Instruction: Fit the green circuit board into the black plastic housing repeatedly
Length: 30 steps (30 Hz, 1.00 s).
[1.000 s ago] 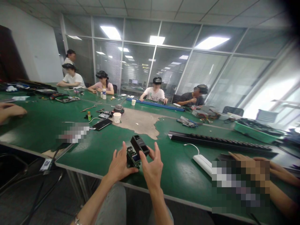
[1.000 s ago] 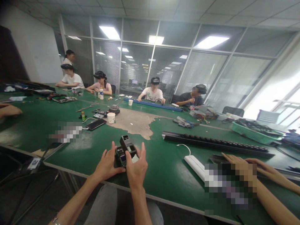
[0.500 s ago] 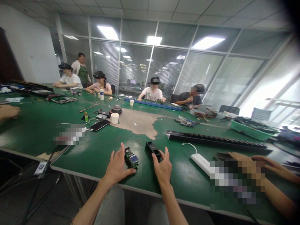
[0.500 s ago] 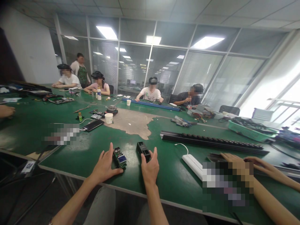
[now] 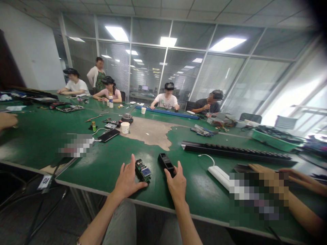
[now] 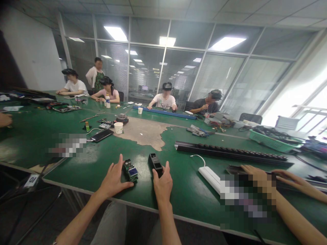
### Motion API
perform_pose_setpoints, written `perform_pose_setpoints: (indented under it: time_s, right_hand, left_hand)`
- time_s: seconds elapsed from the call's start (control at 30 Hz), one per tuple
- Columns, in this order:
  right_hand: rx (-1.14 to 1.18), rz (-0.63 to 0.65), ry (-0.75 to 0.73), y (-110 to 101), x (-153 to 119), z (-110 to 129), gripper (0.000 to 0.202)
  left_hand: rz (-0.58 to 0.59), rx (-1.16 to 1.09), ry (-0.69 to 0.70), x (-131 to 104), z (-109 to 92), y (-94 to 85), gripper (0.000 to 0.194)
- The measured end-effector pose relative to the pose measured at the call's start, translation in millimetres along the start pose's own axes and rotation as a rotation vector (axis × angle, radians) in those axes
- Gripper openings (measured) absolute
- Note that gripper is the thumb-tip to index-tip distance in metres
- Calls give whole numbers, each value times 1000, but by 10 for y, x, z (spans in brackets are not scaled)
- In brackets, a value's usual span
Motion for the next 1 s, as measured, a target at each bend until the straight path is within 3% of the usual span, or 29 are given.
perform_pose_setpoints:
  time_s: [0.13,0.33,0.5,0.67,1.0]
  right_hand:
    - [42,-5,70,-56,-19,50,83]
    - [390,25,230,-141,-156,298,88]
    - [576,103,190,-81,-269,642,88]
    - [515,97,99,-42,-259,832,82]
    - [237,125,-100,-105,-321,967,76]
  left_hand:
    - [17,11,-9,13,-5,-2,129]
    - [40,26,16,9,-25,-2,124]
    - [34,28,20,-7,-28,-1,123]
    - [33,35,18,-2,-22,4,125]
    - [7,22,28,-1,3,35,123]
Point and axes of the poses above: each hand's wrist, its own x-axis towards the middle knuckle, its own y-axis out of the palm, z = x × y, the point moved 1 cm from there along x, towards the middle knuckle, and after that the axes turned 12 degrees about -x, right-handed, at the moved point
